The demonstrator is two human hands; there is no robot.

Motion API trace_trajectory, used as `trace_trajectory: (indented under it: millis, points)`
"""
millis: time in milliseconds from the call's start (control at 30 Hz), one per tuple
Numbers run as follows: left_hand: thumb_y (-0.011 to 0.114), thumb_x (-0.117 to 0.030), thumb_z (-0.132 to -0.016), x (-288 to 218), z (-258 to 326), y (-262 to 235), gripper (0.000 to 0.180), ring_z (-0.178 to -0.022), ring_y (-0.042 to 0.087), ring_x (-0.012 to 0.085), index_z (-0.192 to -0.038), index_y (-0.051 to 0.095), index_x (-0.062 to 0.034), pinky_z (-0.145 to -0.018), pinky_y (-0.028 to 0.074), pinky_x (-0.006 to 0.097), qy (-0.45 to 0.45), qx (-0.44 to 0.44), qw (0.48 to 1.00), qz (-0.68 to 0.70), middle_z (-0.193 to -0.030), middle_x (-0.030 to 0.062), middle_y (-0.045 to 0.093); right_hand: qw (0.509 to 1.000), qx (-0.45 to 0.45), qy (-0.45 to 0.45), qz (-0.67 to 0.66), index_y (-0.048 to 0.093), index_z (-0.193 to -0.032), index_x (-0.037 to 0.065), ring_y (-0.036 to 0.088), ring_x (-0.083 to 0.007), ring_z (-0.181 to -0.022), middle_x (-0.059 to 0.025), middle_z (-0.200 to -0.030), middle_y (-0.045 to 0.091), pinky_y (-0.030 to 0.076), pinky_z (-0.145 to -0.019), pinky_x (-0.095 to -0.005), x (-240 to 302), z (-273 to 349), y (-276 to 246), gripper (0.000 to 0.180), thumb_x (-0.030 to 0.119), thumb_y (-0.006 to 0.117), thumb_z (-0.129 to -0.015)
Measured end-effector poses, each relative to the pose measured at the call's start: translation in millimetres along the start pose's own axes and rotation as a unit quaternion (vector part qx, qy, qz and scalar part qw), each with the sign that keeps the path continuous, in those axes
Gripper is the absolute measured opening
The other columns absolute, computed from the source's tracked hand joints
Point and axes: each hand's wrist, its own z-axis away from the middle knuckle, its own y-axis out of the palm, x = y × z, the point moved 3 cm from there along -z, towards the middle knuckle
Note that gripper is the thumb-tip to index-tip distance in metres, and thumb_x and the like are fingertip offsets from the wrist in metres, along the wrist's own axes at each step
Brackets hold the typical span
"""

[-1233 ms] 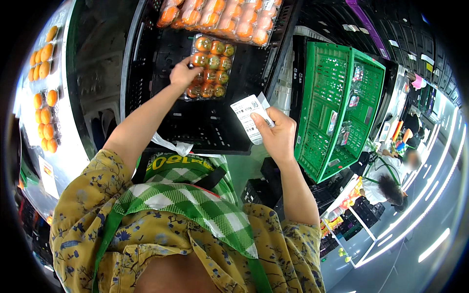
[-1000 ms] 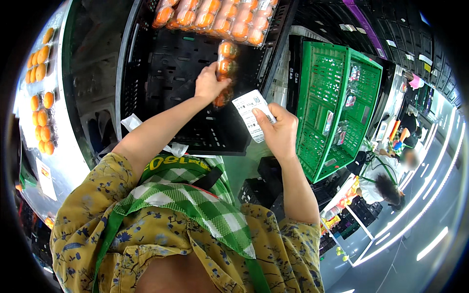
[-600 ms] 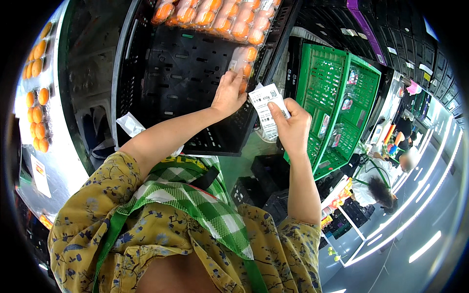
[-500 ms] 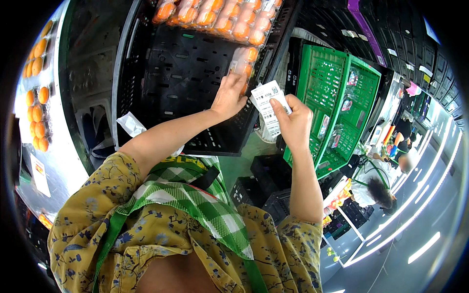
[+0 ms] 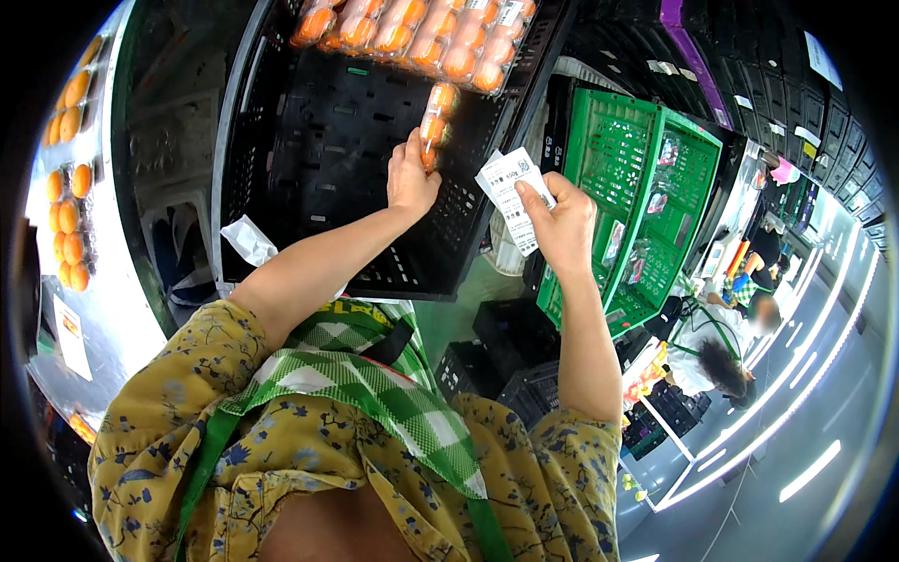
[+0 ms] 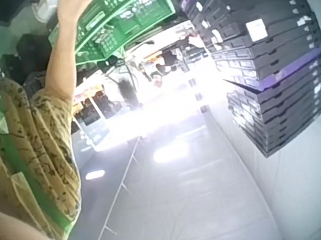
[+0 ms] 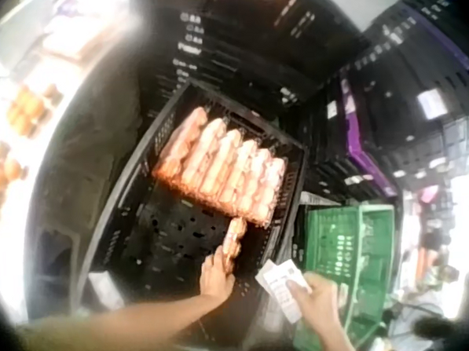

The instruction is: The person sticks adhesive labels onto clear plastic containers of oranges and places the containers into a black plastic crate.

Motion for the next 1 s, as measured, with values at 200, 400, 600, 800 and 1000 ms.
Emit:
trace_trajectory:
  millis: [200,400,600,800,1000]
  points:
    - [0.066,-0.007,-0.072,-20.5,9.7,10.0,0.085,-0.118,0.034,0.0358,-0.14,0.016,-0.0096,-0.088,0.04,0.048,0.0,-0.011,0.998,-0.068,-0.131,0.0166,0.03,1.0,0.024,-0.015,0.012,0.059,-0.07,-0.001,0.052,-0.0151,-0.049,-0.0129,-0.058,0.057,0.041,-0.049,-0.0305,-4.1,-1.7,6.1,0.022,0.018,0.067,-0.078]
    - [0.071,-0.024,-0.072,-25.5,12.3,17.2,0.091,-0.121,0.032,0.0384,-0.14,0.015,-0.0008,-0.097,0.037,0.042,0.088,0.045,0.994,-0.038,-0.135,0.0219,0.026,0.99,0.081,-0.053,0.1,0.062,-0.075,0.0,0.059,-0.0271,-0.056,-0.016,-0.063,0.059,0.044,-0.053,-0.035,8.4,-24.4,6.1,0.022,0.021,0.066,-0.079]
    - [0.068,-0.019,-0.071,-29.0,12.9,9.0,0.086,-0.123,0.033,0.0381,-0.136,0.019,0.0057,-0.098,0.038,0.04,0.173,0.048,0.98,-0.087,-0.14,0.0226,0.023,0.976,0.128,-0.076,0.161,0.066,-0.083,0.004,0.064,-0.0318,-0.069,-0.0182,-0.071,0.063,0.049,-0.063,-0.0383,7.1,-64.9,15.2,0.021,0.025,0.064,-0.079]
    - [0.063,-0.014,-0.071,-31.8,12.4,9.7,0.076,-0.123,0.037,0.0357,-0.135,0.026,0.0048,-0.098,0.038,0.038,0.21,0.082,0.97,-0.094,-0.141,0.0217,0.027,0.96,0.187,-0.056,0.203,0.068,-0.086,0.005,0.064,-0.0313,-0.073,-0.0179,-0.077,0.065,0.05,-0.068,-0.0387,1.6,-94.0,34.3,0.024,0.027,0.064,-0.077]
    - [0.048,-0.012,-0.086,7.9,-27.4,8.6,0.028,-0.099,0.057,0.0221,-0.112,0.06,-0.0082,-0.084,0.044,0.03,0.037,0.155,0.935,0.316,-0.11,0.0077,0.062,0.942,0.231,-0.033,0.241,0.068,-0.091,0.006,0.065,-0.0306,-0.078,-0.0181,-0.081,0.065,0.05,-0.073,-0.0371,-19.4,-120.3,45.8,0.028,0.029,0.065,-0.077]
